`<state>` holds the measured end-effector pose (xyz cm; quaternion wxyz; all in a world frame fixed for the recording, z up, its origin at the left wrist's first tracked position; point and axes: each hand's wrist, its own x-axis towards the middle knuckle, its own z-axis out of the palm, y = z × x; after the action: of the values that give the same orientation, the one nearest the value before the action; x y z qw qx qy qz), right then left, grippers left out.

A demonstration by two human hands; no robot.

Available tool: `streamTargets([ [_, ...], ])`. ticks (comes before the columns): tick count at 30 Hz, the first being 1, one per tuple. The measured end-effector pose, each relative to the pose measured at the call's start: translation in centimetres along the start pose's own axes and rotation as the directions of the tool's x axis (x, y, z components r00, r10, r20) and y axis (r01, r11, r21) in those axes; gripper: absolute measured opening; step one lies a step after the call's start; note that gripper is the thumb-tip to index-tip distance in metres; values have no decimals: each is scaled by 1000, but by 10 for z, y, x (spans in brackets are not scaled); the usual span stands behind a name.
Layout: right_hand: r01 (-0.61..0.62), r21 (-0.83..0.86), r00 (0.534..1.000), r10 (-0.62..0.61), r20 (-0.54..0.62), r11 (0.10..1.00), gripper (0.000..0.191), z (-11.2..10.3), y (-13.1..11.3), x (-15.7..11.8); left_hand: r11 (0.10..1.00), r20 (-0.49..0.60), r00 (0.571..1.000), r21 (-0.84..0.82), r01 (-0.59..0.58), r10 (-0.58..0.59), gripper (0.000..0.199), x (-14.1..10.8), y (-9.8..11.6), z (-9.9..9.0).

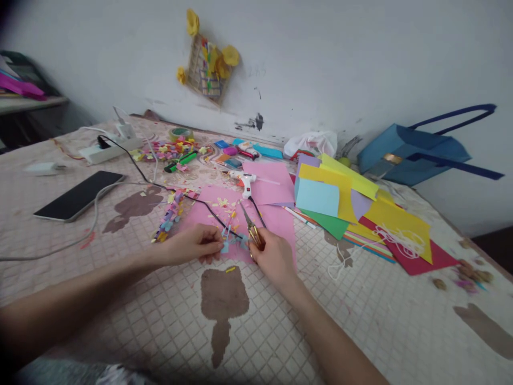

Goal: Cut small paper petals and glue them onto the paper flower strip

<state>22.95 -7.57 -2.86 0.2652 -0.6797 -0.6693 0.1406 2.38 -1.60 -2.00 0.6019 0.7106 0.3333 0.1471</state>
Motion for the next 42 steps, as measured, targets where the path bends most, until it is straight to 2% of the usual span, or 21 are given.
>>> streamTargets([
  [3,16,-8,1000,-16,-5,1000,15,5,1,1,973,-29,999,227,-30,38,17,-3,-1,2],
  [6,-30,191,999,34,-16,981,16,4,0,1,918,-159,977,389,-73,145,14,-3,0,1],
  [7,-72,306,997,71,16,949,16,2,-2,1,903,-203,958,418,-100,200,15,-3,1,1],
  [9,-186,537,982,134,135,823,19,-3,-7,-2,887,-240,921,422,-185,306,19,-3,4,2],
  [11,-275,678,958,137,251,681,20,-7,-15,-5,885,-196,905,362,-293,379,21,-4,7,6],
  [14,-315,752,939,77,335,579,19,-8,-25,-10,885,-92,903,263,-384,420,17,-6,10,12],
  [20,-348,785,928,68,367,513,17,-1,-28,-13,912,-75,913,129,-390,401,11,-7,9,15],
  [25,-339,799,933,71,352,497,19,0,-30,-15,916,-45,919,113,-385,391,10,-6,9,15],
  [27,-353,789,929,85,361,503,19,-1,-31,-16,937,-51,936,40,-347,349,10,-4,7,16],
  [30,-353,774,929,104,354,526,19,0,-30,-15,958,-68,970,-155,-240,232,14,-1,3,17],
  [34,-335,753,935,101,339,566,18,3,-28,-15,934,-63,994,-341,-109,93,17,2,0,17],
  [37,-341,737,931,99,352,584,18,4,-30,-16,915,-57,998,-401,-39,18,16,2,1,18],
  [42,-334,768,931,64,359,547,21,3,-31,-16,903,-58,998,-430,4,-31,14,-1,2,19],
])
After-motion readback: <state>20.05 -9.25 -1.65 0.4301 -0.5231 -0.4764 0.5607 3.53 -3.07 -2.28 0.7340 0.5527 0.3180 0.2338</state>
